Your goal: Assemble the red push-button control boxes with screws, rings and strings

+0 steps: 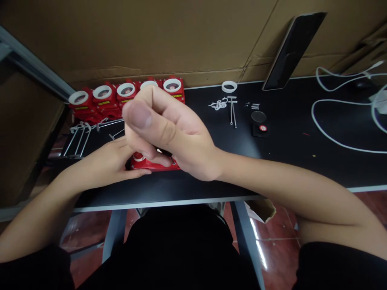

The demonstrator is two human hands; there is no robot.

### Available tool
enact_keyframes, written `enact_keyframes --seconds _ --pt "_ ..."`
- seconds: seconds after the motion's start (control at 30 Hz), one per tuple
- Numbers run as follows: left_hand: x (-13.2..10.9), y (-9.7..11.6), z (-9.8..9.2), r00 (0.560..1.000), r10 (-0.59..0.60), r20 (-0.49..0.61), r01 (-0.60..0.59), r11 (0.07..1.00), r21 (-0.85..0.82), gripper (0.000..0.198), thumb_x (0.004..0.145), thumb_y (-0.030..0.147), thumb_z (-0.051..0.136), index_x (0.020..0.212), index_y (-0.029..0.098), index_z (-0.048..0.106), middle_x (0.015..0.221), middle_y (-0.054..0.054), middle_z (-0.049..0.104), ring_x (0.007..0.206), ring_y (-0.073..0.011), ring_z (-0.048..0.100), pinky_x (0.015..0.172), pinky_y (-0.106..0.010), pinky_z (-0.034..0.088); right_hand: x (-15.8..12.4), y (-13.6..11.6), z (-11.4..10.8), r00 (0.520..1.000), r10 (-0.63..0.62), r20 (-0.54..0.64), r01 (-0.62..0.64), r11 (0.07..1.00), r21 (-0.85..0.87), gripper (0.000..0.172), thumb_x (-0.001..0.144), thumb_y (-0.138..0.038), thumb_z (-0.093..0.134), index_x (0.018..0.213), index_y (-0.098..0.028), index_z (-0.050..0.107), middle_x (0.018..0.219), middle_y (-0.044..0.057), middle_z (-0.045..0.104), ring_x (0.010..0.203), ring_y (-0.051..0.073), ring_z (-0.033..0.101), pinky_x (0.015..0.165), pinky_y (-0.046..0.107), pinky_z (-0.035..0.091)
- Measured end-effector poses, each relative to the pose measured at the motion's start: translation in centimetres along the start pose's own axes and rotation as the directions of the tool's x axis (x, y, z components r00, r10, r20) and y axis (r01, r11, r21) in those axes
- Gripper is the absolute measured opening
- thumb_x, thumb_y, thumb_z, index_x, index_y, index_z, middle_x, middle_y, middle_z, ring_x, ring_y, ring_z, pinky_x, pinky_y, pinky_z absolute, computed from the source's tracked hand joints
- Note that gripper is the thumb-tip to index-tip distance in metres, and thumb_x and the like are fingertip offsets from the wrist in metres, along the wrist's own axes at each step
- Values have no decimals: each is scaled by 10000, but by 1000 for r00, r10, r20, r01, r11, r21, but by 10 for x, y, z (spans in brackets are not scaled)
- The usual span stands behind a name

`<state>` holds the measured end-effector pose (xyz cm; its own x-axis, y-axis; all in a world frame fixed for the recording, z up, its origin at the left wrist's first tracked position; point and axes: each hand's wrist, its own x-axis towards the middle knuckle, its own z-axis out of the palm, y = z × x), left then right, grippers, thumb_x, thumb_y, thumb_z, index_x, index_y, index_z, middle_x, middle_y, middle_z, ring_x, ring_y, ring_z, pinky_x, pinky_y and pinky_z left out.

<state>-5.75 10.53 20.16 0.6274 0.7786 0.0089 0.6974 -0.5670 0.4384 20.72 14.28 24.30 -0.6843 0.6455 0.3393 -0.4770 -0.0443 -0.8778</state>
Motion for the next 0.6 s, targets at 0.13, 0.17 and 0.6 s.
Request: enact_keyframes --seconds 0.13,0.17,0.6 --pt "1 -1 1 1000 6 -7 -6 1000 4 473 1166 474 763 1530 174 722 1572 -194 795 1437 -414 780 1287 -582 637 1 0 -1 999 -2 -52 0 999 -49 378 1283 -373 647 926 -258 598 785 -56 638 536 126 483 611 307 500" --pt "2 -1 1 1000 7 -6 -7 1000 7 481 1166 474 763 1541 176 717 1570 -191 796 1431 -411 781 1282 -577 641 2 0 -2 998 0 -57 -3 998 -56 408 1301 -399 613 919 -256 625 773 -49 629 533 133 480 605 310 503" --pt "-1 -2 0 1000 17 -14 -17 1000 22 675 1175 482 801 1742 173 604 1644 -195 776 1518 -405 757 1335 -556 613 4 2 0 994 -58 -96 58 998 -4 406 1217 -403 728 900 -284 505 632 -96 508 502 138 315 515 303 291"
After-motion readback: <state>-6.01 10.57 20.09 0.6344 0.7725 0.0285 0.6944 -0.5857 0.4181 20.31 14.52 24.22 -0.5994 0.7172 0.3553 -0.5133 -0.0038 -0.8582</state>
